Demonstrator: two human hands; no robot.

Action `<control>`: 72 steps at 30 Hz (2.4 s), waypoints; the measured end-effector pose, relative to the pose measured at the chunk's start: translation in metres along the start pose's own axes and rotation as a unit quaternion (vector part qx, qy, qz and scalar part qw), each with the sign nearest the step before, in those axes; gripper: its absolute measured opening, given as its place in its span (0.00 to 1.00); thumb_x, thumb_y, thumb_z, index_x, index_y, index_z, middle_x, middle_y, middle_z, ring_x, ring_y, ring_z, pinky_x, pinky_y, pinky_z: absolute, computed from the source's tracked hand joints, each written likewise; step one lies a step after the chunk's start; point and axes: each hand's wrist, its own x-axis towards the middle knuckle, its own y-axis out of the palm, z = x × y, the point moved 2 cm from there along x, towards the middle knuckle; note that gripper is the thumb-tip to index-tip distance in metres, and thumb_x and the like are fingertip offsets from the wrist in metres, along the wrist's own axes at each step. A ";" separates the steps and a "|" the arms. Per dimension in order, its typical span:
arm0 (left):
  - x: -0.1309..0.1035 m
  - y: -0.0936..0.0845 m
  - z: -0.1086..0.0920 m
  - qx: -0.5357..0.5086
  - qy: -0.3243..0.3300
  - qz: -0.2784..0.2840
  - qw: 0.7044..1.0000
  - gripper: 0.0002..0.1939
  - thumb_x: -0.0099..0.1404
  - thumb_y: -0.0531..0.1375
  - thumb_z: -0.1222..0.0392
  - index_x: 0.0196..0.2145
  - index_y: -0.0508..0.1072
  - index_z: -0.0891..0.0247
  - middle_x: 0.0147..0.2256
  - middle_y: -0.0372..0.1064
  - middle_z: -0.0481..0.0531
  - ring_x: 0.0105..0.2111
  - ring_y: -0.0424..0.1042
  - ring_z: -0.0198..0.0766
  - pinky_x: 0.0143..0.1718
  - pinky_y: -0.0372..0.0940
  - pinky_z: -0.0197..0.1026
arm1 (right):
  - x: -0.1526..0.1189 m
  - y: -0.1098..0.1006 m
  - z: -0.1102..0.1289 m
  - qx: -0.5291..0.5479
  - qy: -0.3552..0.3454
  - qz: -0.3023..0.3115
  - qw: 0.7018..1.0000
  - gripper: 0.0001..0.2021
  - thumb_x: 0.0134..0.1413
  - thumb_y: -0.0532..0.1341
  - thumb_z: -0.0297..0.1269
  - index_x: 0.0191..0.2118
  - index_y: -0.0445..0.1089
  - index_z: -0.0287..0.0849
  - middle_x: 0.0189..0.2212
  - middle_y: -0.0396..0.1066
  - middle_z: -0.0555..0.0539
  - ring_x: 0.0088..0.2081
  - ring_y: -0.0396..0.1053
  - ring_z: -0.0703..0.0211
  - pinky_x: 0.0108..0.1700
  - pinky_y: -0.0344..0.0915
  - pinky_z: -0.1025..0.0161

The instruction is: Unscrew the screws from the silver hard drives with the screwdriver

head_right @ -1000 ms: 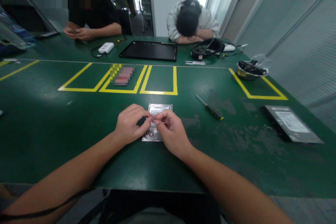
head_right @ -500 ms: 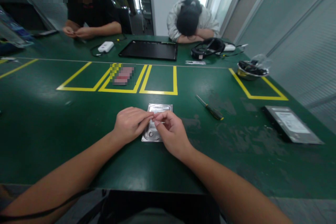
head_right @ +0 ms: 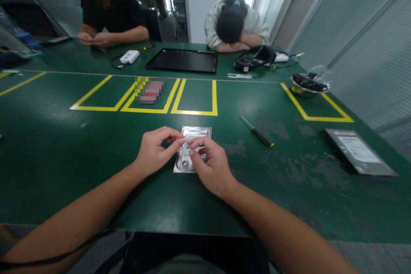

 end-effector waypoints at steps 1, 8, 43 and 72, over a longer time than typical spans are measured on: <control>0.000 0.000 0.002 -0.028 -0.020 0.002 0.999 0.03 0.62 0.63 0.63 0.33 0.77 0.64 0.26 0.74 0.48 0.27 0.70 0.33 0.30 0.64 0.36 | -0.001 -0.001 0.000 -0.035 -0.013 -0.007 0.999 0.00 0.60 0.60 0.34 0.37 0.68 0.45 0.41 0.72 0.46 0.44 0.71 0.57 0.47 0.67 0.56; -0.004 0.006 0.013 -0.191 -0.101 0.011 0.976 0.02 0.60 0.61 0.65 0.30 0.73 0.65 0.24 0.68 0.47 0.24 0.67 0.32 0.26 0.62 0.35 | -0.001 -0.005 0.004 -0.193 -0.109 -0.019 0.975 0.05 0.58 0.58 0.27 0.36 0.67 0.45 0.35 0.71 0.48 0.36 0.67 0.59 0.38 0.65 0.59; -0.045 -0.023 0.007 -0.072 -0.033 0.200 0.977 0.04 0.62 0.60 0.64 0.31 0.75 0.64 0.24 0.67 0.46 0.23 0.65 0.29 0.26 0.60 0.33 | -0.004 -0.005 0.008 -0.257 -0.219 0.019 0.941 0.08 0.56 0.56 0.24 0.37 0.63 0.46 0.35 0.70 0.46 0.39 0.67 0.55 0.41 0.66 0.56; -0.049 -0.017 0.013 -0.055 0.064 0.244 0.966 0.06 0.69 0.59 0.64 0.39 0.76 0.60 0.36 0.74 0.48 0.38 0.70 0.35 0.44 0.60 0.41 | -0.005 -0.004 0.007 -0.262 -0.261 0.033 0.929 0.10 0.54 0.57 0.21 0.38 0.63 0.44 0.35 0.69 0.46 0.40 0.67 0.56 0.43 0.67 0.56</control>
